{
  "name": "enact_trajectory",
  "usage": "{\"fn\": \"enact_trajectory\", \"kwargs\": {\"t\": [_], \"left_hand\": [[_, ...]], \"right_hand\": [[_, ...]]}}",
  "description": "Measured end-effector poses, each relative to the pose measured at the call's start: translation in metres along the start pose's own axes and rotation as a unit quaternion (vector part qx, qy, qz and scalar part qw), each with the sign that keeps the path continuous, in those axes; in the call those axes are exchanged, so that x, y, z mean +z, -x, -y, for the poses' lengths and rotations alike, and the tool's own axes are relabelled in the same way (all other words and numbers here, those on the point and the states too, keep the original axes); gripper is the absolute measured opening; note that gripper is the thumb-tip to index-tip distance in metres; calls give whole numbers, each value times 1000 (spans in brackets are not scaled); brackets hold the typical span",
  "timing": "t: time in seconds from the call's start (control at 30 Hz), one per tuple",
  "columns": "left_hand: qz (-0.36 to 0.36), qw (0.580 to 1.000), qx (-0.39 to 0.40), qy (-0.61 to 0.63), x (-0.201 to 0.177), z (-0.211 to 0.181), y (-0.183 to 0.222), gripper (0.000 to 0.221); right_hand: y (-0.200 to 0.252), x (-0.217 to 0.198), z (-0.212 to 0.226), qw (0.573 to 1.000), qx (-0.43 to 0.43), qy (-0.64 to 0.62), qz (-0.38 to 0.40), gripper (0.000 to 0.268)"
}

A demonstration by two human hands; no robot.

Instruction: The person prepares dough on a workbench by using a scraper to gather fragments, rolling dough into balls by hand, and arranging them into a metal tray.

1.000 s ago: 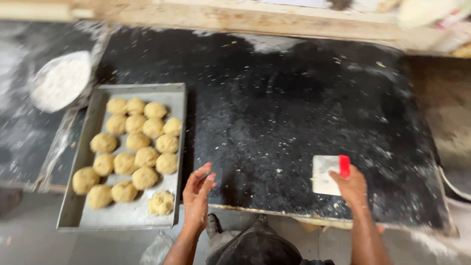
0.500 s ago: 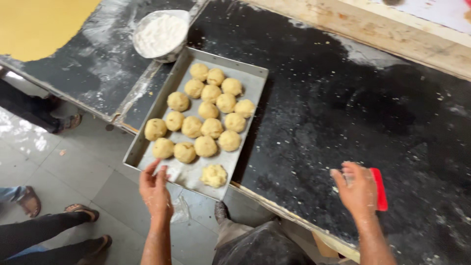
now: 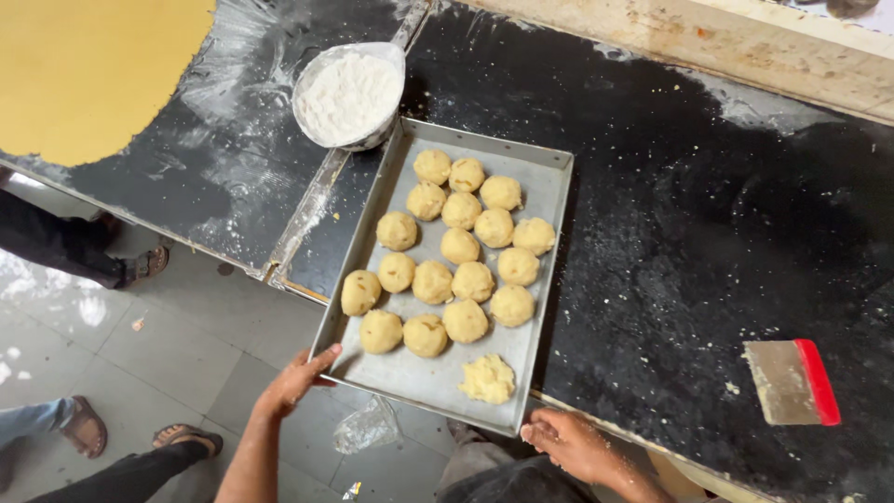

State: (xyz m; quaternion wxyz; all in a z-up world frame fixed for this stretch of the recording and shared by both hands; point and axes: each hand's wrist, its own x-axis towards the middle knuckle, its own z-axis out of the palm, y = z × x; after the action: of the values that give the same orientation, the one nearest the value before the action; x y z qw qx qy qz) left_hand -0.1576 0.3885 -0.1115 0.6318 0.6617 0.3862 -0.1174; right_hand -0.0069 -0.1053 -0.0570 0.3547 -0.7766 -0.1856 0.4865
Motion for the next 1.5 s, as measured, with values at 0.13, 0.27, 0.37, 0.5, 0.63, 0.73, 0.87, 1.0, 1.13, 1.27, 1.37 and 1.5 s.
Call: {"fn": "enact_trajectory", "kwargs": {"t": [0.13, 0.27, 0.37, 0.5, 0.63, 0.73, 0.87, 1.0, 1.13, 1.27, 1.37, 1.5], "left_hand": [[18, 986, -4, 166, 5, 45, -25, 60], [37, 978, 44, 201, 12, 81, -30, 52], [-14, 983, 26, 180, 27, 102, -17, 51], [-60, 974, -4, 218, 60, 123, 18, 53], [-85, 962, -8, 261, 98, 133, 64, 61], [-89, 933, -23, 349, 136, 138, 99, 69], [-77, 926, 72, 363, 183, 144, 145, 71], [-106, 906, 129, 389, 237, 150, 205, 82], [-196, 868, 121, 441, 313, 164, 263, 82], [-247, 808, 155, 513, 379, 186, 314, 76], [-311, 773, 153, 531, 425, 205, 351, 72], [-403, 694, 166, 573, 479, 225, 398, 70]], "right_hand": [[-18, 27, -5, 978, 76, -193, 12, 54], [-25, 51, 0, 925, 55, -375, -37, 58], [-22, 56, 0, 880, 78, -462, -78, 58], [3, 43, -24, 839, 66, -536, -65, 58], [21, 40, -56, 815, 14, -569, -114, 66], [29, 29, -81, 790, -16, -597, -139, 75], [43, 22, -118, 789, -57, -596, -135, 85], [53, -5, -149, 816, -63, -570, -73, 89], [65, -38, -162, 856, -55, -514, -21, 90], [68, -60, -150, 896, -41, -439, 63, 88], [66, -63, -142, 907, -51, -392, 142, 86], [56, -39, -124, 907, -82, -335, 242, 74]]}}
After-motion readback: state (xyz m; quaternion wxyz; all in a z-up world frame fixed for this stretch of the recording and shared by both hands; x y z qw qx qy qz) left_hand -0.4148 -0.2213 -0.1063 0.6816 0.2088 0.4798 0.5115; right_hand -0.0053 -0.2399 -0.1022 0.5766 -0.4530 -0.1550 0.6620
